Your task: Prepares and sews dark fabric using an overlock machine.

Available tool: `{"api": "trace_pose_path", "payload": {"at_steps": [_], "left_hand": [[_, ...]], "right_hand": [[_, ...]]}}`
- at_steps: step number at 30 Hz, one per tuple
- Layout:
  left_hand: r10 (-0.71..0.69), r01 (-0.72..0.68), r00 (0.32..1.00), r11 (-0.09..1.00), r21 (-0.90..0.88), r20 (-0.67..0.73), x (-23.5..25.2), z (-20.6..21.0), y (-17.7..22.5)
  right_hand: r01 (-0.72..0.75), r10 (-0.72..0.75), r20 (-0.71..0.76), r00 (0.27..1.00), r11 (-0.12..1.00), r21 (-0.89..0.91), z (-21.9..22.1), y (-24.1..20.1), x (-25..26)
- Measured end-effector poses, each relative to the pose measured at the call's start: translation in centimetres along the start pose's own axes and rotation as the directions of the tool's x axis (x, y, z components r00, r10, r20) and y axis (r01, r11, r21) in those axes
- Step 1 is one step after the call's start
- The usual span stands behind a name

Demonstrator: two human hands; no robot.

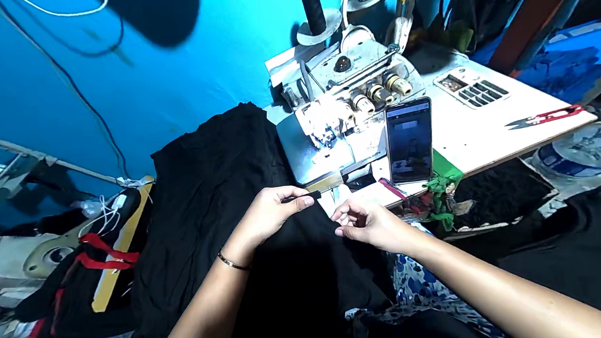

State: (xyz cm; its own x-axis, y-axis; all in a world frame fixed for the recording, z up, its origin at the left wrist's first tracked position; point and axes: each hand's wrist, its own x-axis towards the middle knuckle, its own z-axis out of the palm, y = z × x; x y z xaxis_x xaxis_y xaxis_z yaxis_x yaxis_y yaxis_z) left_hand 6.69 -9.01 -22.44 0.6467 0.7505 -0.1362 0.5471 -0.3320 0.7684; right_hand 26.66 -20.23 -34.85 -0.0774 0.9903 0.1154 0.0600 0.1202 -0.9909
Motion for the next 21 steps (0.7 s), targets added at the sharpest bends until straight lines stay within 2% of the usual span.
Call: {"api": "trace_pose_path", "payload": {"at_steps": [5, 10, 13, 17, 21], "left_hand": [[-0.042, 0.042, 0.997, 0.999, -0.006, -0.068, -0.03, 0.36, 0.33], [-0.028, 0.028, 0.998, 1.0, -0.005, -0.058, -0.15, 0.5, 0.38], [-0.04, 0.04, 0.999, 0.999, -0.021, -0.009, -0.72, 0.35, 0.58], [-0.112, 0.11, 0.993, 0.993, -0.046, -0.041, -0.86, 0.65, 1.07], [-0.104, 0.101, 0.99, 0.994, -0.039, -0.091, -0.94, 0.87, 1.06]], "right_hand": [[0.083, -0.083, 0.016, 0.996, 0.997, 0.006, -0.36, 0.04, -0.17], [-0.012, 0.012, -0.001, 1.0, 0.998, -0.068, -0.62, -0.23, -0.33], [0.022, -0.022, 0.004, 1.0, 0.997, -0.075, -0.63, -0.05, -0.59], [0.039, -0.036, 0.033, 0.999, 0.995, -0.087, -0.7, -0.11, -0.71], [-0.027, 0.033, 0.052, 0.998, 0.993, -0.116, -0.55, -0.45, -0.78]]}}
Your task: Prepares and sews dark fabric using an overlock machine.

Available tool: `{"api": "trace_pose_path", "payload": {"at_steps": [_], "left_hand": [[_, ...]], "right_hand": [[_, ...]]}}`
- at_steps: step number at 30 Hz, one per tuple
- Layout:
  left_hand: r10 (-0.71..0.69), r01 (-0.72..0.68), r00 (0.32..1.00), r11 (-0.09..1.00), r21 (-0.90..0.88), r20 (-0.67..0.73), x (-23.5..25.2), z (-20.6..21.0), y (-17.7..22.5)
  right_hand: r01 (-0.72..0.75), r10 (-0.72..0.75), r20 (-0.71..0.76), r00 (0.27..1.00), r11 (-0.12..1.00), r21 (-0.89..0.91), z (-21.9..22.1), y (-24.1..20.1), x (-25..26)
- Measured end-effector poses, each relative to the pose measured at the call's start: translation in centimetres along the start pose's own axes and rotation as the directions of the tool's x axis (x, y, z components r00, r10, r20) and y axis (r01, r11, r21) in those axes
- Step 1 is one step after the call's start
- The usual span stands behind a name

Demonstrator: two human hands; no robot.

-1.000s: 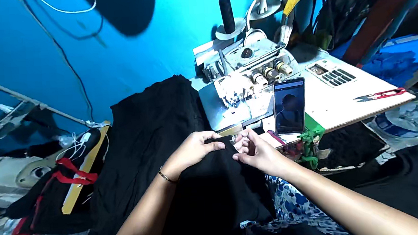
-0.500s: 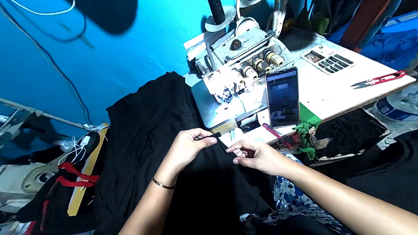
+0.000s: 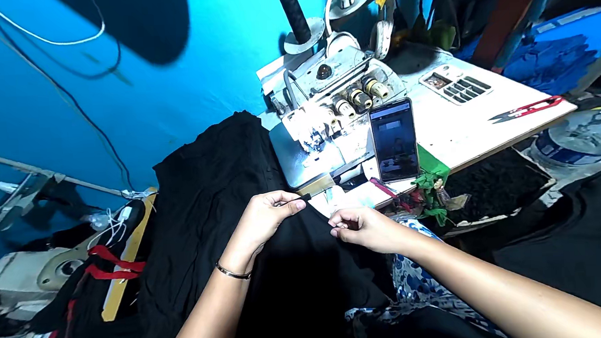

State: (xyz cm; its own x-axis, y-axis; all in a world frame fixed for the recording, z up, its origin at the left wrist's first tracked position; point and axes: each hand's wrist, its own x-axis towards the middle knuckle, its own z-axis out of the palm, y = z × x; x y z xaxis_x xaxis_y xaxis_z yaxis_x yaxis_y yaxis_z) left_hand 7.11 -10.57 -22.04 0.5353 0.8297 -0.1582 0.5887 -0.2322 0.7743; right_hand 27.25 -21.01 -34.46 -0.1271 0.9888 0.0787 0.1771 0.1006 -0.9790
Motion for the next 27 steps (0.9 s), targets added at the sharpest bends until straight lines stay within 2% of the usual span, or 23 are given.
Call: {"api": "trace_pose_path", "payload": {"at_steps": [7, 9, 11, 13, 15, 19, 22, 25, 27], "left_hand": [[0.0, 0.001, 0.998, 1.0, 0.015, -0.063, -0.2, 0.2, -0.3], [0.075, -0.066, 0.993, 0.993, 0.099, -0.086, -0.2, 0.3, -0.5], [0.218, -0.189, 0.968, 0.96, 0.206, -0.127, -0.5, 0.2, -0.6], [0.404, -0.336, 0.895, 0.89, 0.309, -0.19, -1.2, -0.4, -1.2], [0.535, -0.425, 0.801, 0.824, 0.375, -0.268, -2.4, -1.6, -1.4], [0.638, -0.498, 0.633, 0.769, 0.4, -0.438, -5.5, -4.6, -1.8], [0.624, -0.446, 0.504, 0.78, 0.439, -0.597, -7.9, -6.8, -2.6], [0.512, -0.287, 0.385, 0.857, 0.428, -0.768, -9.4, -9.6, -2.3], [0.431, -0.29, 0.351, 0.894, 0.341, -0.831, -8.6, -11.1, -2.2]], "right_hand": [[0.01, -0.011, 0.001, 1.0, 0.999, 0.047, 0.3, -0.3, -0.2], [0.052, -0.053, 0.043, 0.998, 0.999, 0.015, 0.3, -0.4, 0.0], [0.119, -0.113, 0.099, 0.989, 0.991, -0.055, 0.4, -0.1, 0.1], [0.193, -0.17, 0.166, 0.971, 0.972, -0.134, 0.7, 0.4, 0.2], [0.22, -0.187, 0.19, 0.964, 0.96, -0.171, 1.0, 1.2, 0.1], [0.236, -0.21, 0.182, 0.961, 0.962, -0.136, 1.5, 2.7, -0.2], [0.296, -0.27, 0.194, 0.943, 0.947, -0.122, 2.5, 2.9, -0.4], [0.387, -0.371, 0.171, 0.913, 0.92, -0.068, 3.3, 1.0, -0.5], [0.448, -0.447, 0.118, 0.887, 0.894, 0.013, 3.8, -1.2, -0.8]]}}
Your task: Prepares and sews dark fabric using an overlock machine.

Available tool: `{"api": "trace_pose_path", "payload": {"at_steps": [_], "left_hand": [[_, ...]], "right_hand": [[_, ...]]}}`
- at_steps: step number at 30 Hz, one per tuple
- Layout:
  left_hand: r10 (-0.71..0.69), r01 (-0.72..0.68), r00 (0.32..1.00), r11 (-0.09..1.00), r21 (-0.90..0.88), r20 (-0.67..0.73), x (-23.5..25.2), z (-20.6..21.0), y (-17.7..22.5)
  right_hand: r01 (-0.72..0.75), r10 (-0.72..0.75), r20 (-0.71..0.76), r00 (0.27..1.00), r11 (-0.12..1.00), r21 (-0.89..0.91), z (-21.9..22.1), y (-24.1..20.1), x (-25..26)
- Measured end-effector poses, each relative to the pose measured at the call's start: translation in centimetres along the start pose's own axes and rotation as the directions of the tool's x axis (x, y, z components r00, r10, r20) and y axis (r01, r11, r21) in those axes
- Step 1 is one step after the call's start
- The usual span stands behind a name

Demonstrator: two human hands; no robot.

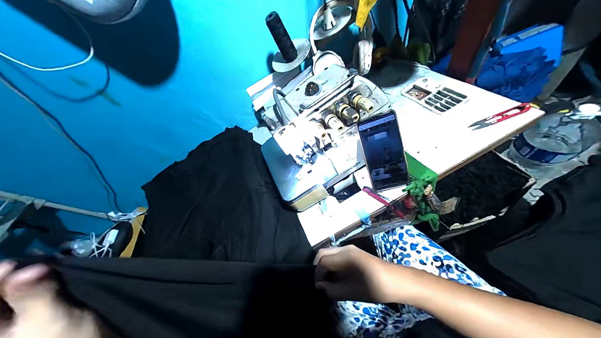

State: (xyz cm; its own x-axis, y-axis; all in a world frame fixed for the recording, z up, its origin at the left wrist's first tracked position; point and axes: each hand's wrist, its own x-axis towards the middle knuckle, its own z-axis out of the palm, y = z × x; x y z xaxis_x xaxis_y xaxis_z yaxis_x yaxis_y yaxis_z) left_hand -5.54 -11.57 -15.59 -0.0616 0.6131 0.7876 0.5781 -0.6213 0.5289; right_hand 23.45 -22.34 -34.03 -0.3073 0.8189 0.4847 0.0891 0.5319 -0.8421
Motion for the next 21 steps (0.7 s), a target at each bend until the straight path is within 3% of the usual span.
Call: {"api": "trace_pose_path", "payload": {"at_steps": [2, 4, 5, 6, 9, 14, 18, 21], "left_hand": [[0.023, -0.022, 1.0, 0.998, -0.059, 0.015, 1.5, 1.1, -2.3], [0.247, -0.241, 0.967, 0.966, -0.096, 0.062, 4.4, 2.7, -4.4], [0.379, -0.364, 0.921, 0.919, -0.154, 0.085, 6.1, 3.9, -3.9], [0.418, -0.394, 0.904, 0.898, -0.197, 0.093, 6.9, 5.3, -1.2], [0.458, -0.432, 0.873, 0.885, -0.171, 0.169, 6.5, 7.7, 4.3], [0.489, -0.503, 0.818, 0.864, -0.036, 0.305, 4.7, 7.3, 5.2], [0.473, -0.489, 0.791, 0.87, -0.063, 0.388, 4.5, 5.7, 5.5], [0.475, -0.482, 0.777, 0.871, -0.094, 0.414, 4.3, 5.0, 6.0]], "right_hand": [[0.055, -0.055, -0.068, 0.996, 0.998, -0.005, 0.2, -1.7, 0.5], [0.038, -0.046, -0.079, 0.996, 0.994, -0.101, -0.4, -2.4, 0.8], [-0.009, -0.006, -0.078, 0.997, 0.983, -0.184, -0.8, -2.5, 0.9], [-0.073, 0.047, -0.1, 0.994, 0.958, -0.276, -1.1, -2.4, 0.8], [-0.25, 0.16, -0.231, 0.96, 0.864, -0.438, -1.6, -1.4, 0.8], [-0.259, 0.131, -0.307, 0.943, 0.868, -0.425, -1.1, 0.8, 1.1], [-0.291, 0.181, -0.286, 0.941, 0.865, -0.408, -0.6, 1.0, 1.8], [-0.313, 0.124, -0.407, 0.905, 0.842, -0.44, 0.1, 1.4, 2.5]]}}
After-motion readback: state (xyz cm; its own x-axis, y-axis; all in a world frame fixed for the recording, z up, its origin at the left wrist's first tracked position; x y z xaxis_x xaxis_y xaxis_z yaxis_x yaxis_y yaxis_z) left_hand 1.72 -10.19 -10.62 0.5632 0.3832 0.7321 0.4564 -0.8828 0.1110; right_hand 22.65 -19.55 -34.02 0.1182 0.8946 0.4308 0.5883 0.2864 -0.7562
